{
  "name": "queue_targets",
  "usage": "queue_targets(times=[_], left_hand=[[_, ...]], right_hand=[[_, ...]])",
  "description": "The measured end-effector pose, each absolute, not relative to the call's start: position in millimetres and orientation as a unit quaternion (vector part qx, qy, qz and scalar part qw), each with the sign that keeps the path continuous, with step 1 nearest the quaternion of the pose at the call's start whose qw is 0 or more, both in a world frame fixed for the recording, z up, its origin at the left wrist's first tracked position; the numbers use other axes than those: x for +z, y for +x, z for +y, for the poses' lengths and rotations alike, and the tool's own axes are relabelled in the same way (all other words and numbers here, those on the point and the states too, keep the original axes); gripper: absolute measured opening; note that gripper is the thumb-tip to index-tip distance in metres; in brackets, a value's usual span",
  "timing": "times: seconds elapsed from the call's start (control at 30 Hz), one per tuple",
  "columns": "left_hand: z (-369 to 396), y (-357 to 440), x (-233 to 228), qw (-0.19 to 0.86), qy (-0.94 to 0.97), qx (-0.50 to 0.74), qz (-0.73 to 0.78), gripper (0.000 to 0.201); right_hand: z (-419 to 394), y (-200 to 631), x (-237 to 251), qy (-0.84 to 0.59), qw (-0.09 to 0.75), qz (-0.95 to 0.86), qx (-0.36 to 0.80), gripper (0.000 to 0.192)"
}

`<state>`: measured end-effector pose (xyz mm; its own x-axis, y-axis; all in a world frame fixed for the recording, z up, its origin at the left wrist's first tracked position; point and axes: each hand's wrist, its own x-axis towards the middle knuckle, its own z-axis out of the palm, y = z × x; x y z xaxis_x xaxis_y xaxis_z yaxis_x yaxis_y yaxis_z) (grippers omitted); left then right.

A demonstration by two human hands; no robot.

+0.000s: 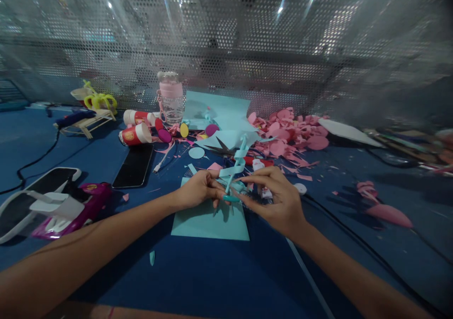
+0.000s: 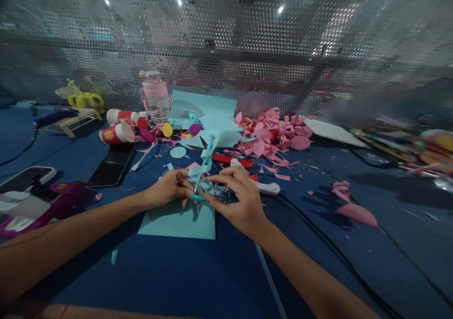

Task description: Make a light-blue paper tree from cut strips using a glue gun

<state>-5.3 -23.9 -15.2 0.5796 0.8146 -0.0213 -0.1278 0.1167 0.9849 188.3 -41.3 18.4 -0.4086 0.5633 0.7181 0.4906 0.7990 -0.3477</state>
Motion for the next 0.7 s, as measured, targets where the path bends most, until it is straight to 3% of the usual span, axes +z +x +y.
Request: queue_targets(times=[0.7], left_hand=[[-25.0,-2.8,-14.8,0.692,0.551,0.347,0.312,0.031]], right_hand=[[-40.0,187.6,18.2,-0.321,0.430,-0.844,0.030,0.016]])
